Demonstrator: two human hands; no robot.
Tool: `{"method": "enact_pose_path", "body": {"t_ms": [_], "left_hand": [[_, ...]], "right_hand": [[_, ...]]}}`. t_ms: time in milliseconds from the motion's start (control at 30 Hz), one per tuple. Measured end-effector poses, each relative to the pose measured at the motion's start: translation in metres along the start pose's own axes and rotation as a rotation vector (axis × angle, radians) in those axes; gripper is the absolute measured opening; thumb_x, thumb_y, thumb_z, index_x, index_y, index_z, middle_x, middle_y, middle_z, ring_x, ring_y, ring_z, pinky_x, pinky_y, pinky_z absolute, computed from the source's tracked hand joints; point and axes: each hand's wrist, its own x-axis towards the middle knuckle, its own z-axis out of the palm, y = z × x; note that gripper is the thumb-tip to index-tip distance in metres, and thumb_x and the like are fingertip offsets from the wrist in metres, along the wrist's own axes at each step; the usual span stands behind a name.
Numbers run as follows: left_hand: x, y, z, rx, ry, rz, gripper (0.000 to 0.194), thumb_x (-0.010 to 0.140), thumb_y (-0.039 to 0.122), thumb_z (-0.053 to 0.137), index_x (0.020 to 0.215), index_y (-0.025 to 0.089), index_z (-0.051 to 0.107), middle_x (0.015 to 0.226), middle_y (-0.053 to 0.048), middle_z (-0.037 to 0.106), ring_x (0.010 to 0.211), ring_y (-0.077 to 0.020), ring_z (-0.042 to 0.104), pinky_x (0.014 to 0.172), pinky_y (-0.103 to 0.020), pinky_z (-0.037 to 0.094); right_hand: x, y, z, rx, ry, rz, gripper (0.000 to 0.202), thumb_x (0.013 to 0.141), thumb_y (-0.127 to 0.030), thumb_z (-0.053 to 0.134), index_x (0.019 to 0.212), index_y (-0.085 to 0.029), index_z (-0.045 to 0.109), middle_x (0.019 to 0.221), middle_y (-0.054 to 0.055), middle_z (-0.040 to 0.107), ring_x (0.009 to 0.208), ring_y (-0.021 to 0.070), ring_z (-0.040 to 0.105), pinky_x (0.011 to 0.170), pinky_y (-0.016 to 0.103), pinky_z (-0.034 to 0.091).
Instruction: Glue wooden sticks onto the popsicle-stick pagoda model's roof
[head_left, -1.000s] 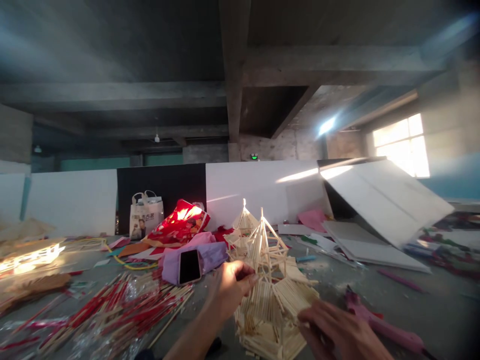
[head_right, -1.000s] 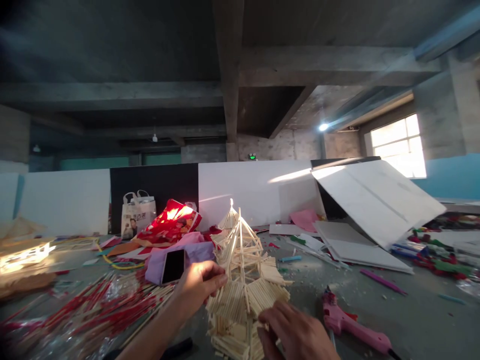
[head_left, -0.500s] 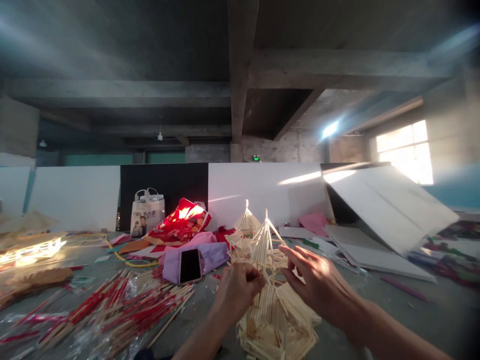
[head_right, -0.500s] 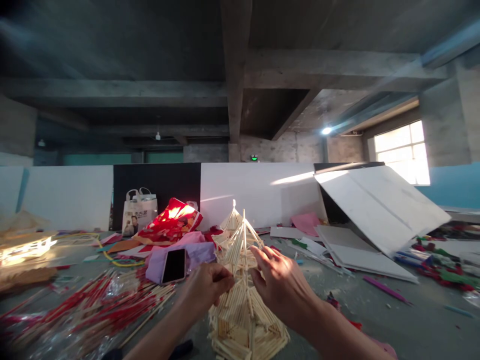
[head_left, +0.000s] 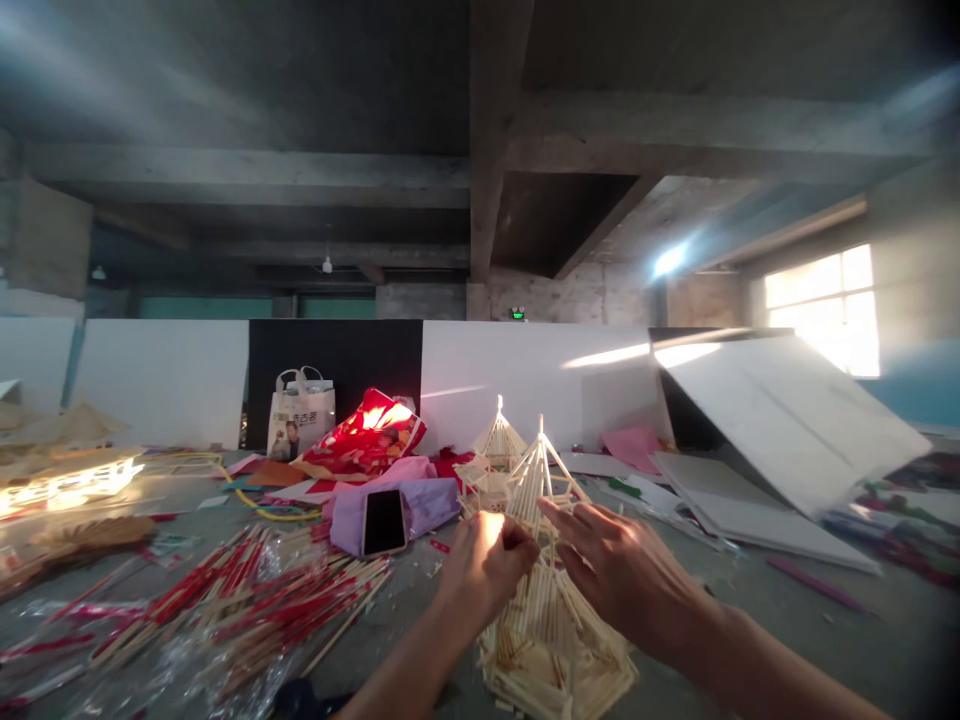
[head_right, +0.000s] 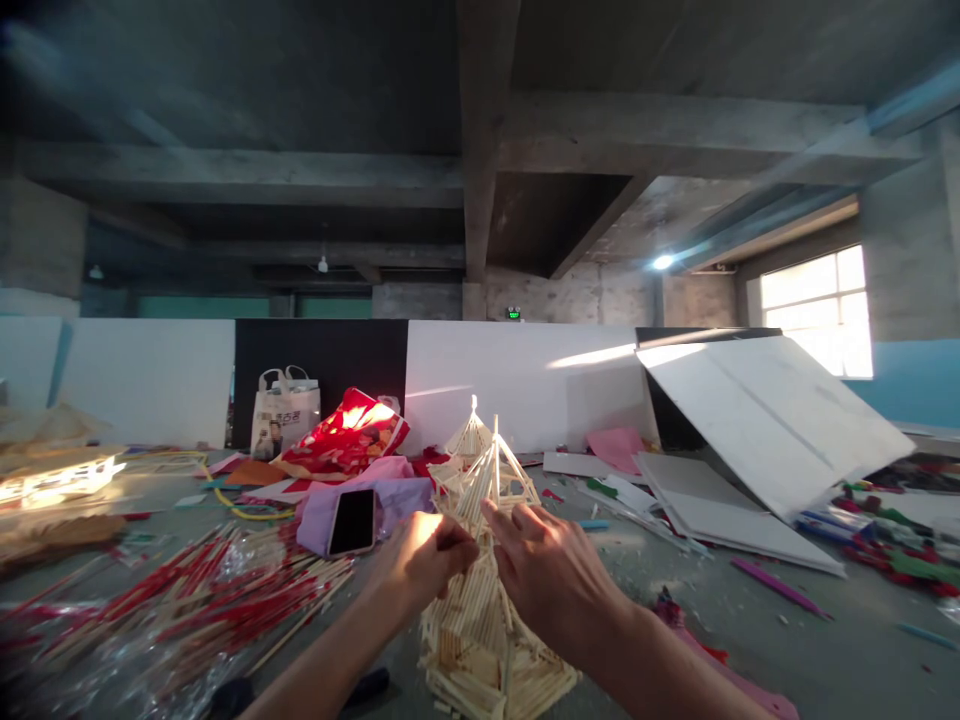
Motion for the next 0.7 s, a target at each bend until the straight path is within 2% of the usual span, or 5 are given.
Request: {"method": "enact_pose_path", "body": {"t_ms": [167,367,500,700], "left_hand": [[0.003,-0.002,0.003,0.117,0.047,0.059,0.019,0.068,0.030,0.054,0.059,0.016,0.063,0.047,0.002,0.054,0.043,-0.0099,0.049,0.043,-0.020,0.031],[-0.001,0.010,0.001,0.154,0.053,0.025,0.021,0.067,0.030,0.052,0.059,0.015,0.065,0.042,0.003,0.053,0.038,-0.0096,0.049,0.040,-0.018,0.031],[-0.003,0.014,0.000,0.186,0.066,0.065,0.023,0.067,0.031,0.053,0.056,0.015,0.064,0.042,0.003,0.053,0.041,-0.0101,0.051,0.041,-0.017,0.031],[-0.004,0.017,0.002,0.158,0.077,0.027,0.021,0.066,0.028,0.050,0.056,0.015,0.063,0.042,0.003,0.051,0.039,-0.0097,0.049,0.041,-0.018,0.031]], "right_hand": [[0.005,-0.006,-0.004,-0.015,-0.077,0.017,0.042,0.084,-0.017,0.043,0.126,-0.020,0.048,0.092,0.008,0.063,0.082,0.0228,0.062,0.065,0.037,0.054],[0.007,-0.009,-0.003,-0.037,-0.114,0.049,0.039,0.085,-0.018,0.043,0.123,-0.024,0.049,0.090,0.004,0.062,0.080,0.0211,0.062,0.059,0.032,0.049],[0.008,-0.008,-0.003,-0.070,-0.148,0.046,0.036,0.084,-0.016,0.044,0.119,-0.023,0.050,0.088,0.004,0.062,0.079,0.0218,0.061,0.057,0.031,0.045],[0.008,-0.008,-0.004,-0.073,-0.131,0.034,0.035,0.086,-0.018,0.043,0.120,-0.021,0.050,0.088,0.005,0.062,0.078,0.0206,0.061,0.056,0.029,0.043]]}}
